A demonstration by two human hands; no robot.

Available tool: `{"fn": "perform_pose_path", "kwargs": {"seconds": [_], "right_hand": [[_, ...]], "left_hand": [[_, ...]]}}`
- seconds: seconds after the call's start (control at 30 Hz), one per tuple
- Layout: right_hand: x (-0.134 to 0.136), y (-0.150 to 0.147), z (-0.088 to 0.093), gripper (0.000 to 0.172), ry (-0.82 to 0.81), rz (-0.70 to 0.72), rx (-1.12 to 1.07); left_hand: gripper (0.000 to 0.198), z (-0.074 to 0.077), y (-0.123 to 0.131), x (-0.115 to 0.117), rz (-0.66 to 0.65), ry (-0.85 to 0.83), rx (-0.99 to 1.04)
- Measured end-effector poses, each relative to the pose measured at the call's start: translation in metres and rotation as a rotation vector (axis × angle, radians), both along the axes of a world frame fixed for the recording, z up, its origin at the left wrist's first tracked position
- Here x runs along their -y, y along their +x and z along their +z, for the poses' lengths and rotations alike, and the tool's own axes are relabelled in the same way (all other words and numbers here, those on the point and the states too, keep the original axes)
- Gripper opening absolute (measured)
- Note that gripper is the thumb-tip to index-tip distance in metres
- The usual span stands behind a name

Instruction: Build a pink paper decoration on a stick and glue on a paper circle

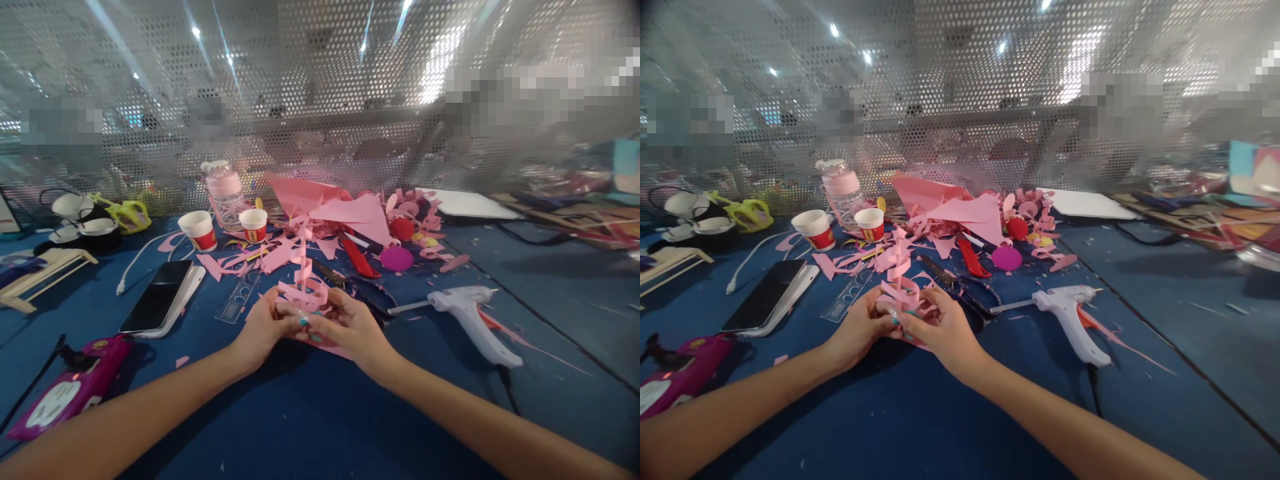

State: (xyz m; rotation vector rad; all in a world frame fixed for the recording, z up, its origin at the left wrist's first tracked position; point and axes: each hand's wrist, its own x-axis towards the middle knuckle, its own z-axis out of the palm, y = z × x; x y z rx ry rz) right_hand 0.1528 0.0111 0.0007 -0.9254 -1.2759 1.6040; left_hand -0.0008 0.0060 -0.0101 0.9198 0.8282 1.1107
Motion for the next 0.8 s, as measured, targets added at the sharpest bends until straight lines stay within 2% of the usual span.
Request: {"fn": "perform_pose_path", "kwargs": {"seconds": [0.1, 0.2, 0.43, 0.5, 0.57, 0.63, 0.7, 0.73, 0.8], "right_hand": [[0.002, -0.002, 0.002, 0.037, -0.153, 0.071, -0.126], [0.003, -0.004, 0.003, 0.035, -0.219, 0.054, -0.180], [0.005, -0.007, 0.003, 0.027, -0.212, 0.007, -0.178], [0.004, -0.004, 0.005, 0.027, -0.212, -0.004, -0.160], [-0.001, 0.000, 0.005, 0.026, -0.187, -0.073, -0.105], [-0.006, 0.003, 0.005, 0.025, -0.132, -0.175, -0.039], [-0.009, 0.005, 0.005, 0.025, -0.089, -0.225, 0.006], [-0.009, 0.006, 0.005, 0.025, -0.089, -0.215, 0.020], [-0.008, 0.005, 0.006, 0.025, -0.121, -0.156, 0.054]], "left_hand": [[0.047, 0.001, 0.000, 0.001, -0.038, 0.022, -0.020], [0.047, 0.001, 0.001, 0.002, -0.040, 0.021, -0.028], [0.050, 0.001, 0.001, 0.003, -0.064, 0.047, -0.076], [0.058, 0.001, 0.002, 0.003, -0.064, 0.048, -0.074], [0.067, 0.001, 0.002, 0.003, -0.060, 0.077, -0.081], [0.068, 0.000, 0.001, 0.001, 0.033, 0.138, -0.118], [0.062, -0.001, -0.001, -0.002, 0.221, 0.202, -0.176], [0.058, -0.001, -0.003, -0.004, 0.314, 0.227, -0.199], [0.055, -0.002, -0.006, -0.009, 0.394, 0.263, -0.197]]}}
